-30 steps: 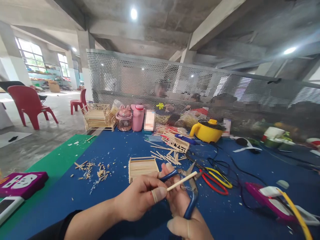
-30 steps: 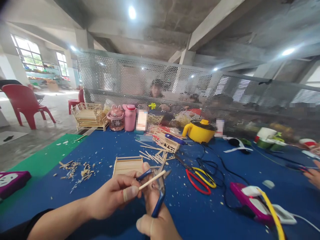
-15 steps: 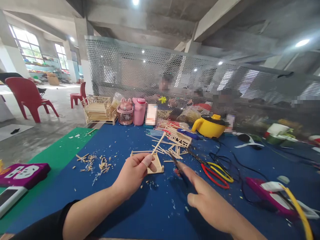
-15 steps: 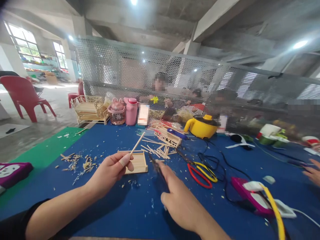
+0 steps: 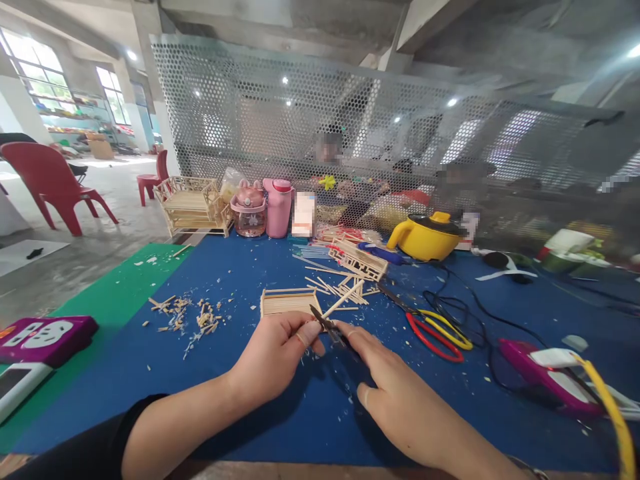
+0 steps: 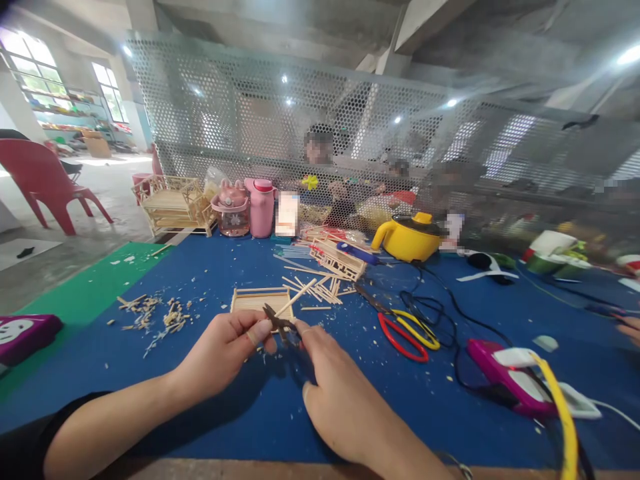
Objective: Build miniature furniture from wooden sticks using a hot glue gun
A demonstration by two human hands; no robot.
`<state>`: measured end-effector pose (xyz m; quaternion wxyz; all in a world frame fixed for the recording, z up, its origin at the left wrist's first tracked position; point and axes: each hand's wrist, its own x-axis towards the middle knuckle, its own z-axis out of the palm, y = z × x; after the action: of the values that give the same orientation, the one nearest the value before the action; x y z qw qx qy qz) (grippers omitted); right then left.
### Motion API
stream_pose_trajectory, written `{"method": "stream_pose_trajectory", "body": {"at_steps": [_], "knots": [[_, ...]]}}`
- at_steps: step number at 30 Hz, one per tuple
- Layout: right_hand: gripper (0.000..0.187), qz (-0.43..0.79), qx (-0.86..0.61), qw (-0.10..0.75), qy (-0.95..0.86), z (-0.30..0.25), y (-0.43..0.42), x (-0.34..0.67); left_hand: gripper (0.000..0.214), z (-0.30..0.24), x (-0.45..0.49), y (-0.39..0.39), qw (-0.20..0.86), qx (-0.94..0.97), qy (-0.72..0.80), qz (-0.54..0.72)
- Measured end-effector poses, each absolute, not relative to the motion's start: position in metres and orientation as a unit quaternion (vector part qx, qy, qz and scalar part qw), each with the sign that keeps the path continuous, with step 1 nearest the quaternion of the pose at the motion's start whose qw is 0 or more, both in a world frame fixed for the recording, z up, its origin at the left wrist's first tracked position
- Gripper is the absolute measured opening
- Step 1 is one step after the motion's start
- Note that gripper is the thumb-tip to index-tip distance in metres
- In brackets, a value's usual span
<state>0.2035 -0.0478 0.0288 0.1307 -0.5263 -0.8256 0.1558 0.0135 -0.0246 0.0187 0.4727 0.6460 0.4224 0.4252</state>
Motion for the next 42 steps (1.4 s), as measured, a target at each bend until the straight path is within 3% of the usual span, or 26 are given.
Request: {"method": "stream_pose_trajectory", "body": {"at_steps": [5,10,12,17,20,22,25,28,32,34,39,42], "knots": [[0.074,0.140,-0.535,0.135,-0.822,0.022,-0.047,0.204,0.036,0.017,0.012,-0.025,0.456,0.669,0.416,0.415],[0.067,0.155,-0.488,0.222,-0.830,0.026,-0.046,0.201,0.036,0.017,0.011,-0.026,0.415,0.703,0.417,0.400],[0.061,0.228,-0.473,0.240,-0.817,0.031,-0.047,0.201,0.037,0.017,0.010,-0.026,0.405,0.715,0.417,0.388],[0.035,0.576,-0.410,0.225,-0.671,0.041,-0.052,0.206,0.036,0.017,0.009,-0.027,0.327,0.773,0.389,0.381],[0.029,0.601,-0.418,0.234,-0.639,0.042,-0.053,0.212,0.035,0.021,0.012,-0.028,0.301,0.784,0.381,0.387],[0.033,0.626,-0.418,0.235,-0.615,0.041,-0.052,0.219,0.037,0.023,0.012,-0.027,0.337,0.775,0.375,0.381],[0.051,0.684,-0.380,0.274,-0.560,0.040,-0.045,0.241,0.043,0.026,0.003,-0.019,0.470,0.701,0.378,0.381],[0.056,0.562,-0.460,0.304,-0.616,0.040,-0.026,0.267,0.039,0.030,-0.011,-0.004,0.573,0.571,0.384,0.445],[0.055,0.151,-0.668,0.059,-0.726,0.033,0.009,0.281,0.020,0.033,-0.020,0.012,0.565,0.532,0.379,0.505],[0.059,0.070,-0.687,0.005,-0.723,0.024,0.023,0.276,0.023,0.028,-0.021,0.015,0.501,0.584,0.425,0.476],[0.081,0.004,-0.689,-0.010,-0.725,0.000,0.042,0.258,0.030,0.012,-0.025,0.019,0.254,0.756,0.464,0.386],[0.094,-0.040,-0.672,-0.017,-0.740,0.003,0.044,0.258,0.033,0.011,-0.028,0.021,0.170,0.808,0.453,0.336]]}}
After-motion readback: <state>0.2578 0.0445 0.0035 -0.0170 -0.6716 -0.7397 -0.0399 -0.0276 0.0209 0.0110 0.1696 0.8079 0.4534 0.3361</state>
